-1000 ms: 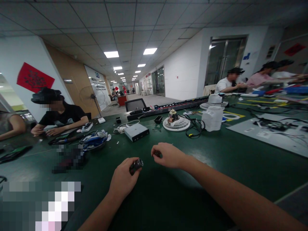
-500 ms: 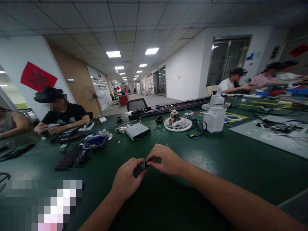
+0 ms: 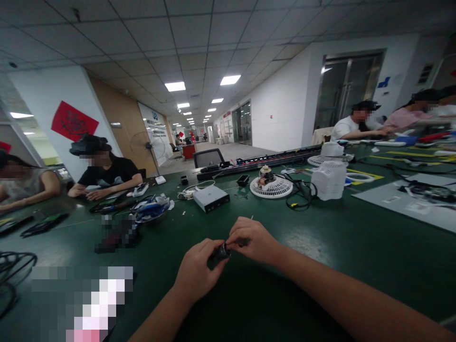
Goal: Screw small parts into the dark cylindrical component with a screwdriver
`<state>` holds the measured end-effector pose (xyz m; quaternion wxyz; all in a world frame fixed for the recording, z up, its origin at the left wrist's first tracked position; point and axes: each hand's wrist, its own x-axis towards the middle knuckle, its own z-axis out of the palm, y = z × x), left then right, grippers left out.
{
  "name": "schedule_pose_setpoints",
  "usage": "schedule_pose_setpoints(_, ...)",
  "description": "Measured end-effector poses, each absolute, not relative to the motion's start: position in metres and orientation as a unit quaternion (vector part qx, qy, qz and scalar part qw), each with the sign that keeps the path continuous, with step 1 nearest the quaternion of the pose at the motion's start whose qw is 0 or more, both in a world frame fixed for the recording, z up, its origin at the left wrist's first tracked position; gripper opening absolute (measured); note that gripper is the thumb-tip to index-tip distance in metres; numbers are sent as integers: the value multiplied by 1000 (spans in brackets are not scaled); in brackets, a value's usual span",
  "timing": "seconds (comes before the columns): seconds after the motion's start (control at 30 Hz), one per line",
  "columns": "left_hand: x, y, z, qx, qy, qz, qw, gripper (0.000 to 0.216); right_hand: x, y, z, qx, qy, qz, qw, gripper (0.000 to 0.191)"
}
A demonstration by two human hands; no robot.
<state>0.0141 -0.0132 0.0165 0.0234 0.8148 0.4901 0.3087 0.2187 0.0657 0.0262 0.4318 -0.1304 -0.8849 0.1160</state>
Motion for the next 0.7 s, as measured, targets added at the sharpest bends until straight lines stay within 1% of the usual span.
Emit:
schedule_pose_setpoints(0.07, 13, -13, 17, 821, 490, 292, 27, 27, 219, 67, 26, -147, -886, 124, 422, 5)
schedule_pose_setpoints(0.27, 11, -15, 16, 846, 465, 258, 15, 25, 221, 66, 30, -173, -916, 126, 338, 12)
schedule_pose_setpoints(0.4, 12, -15, 17, 863, 444, 239, 11, 28, 223, 67, 31, -170, -933, 84, 307, 17)
schedule_pose_setpoints(0.57, 11, -13, 16, 853, 461, 245, 24, 27, 222, 65, 31, -142, -936, 51, 318, 12)
schedule_pose_setpoints(0.7, 11, -14, 15, 836, 477, 269, 42, 31, 218, 61, 29, -166, -912, 37, 374, 15)
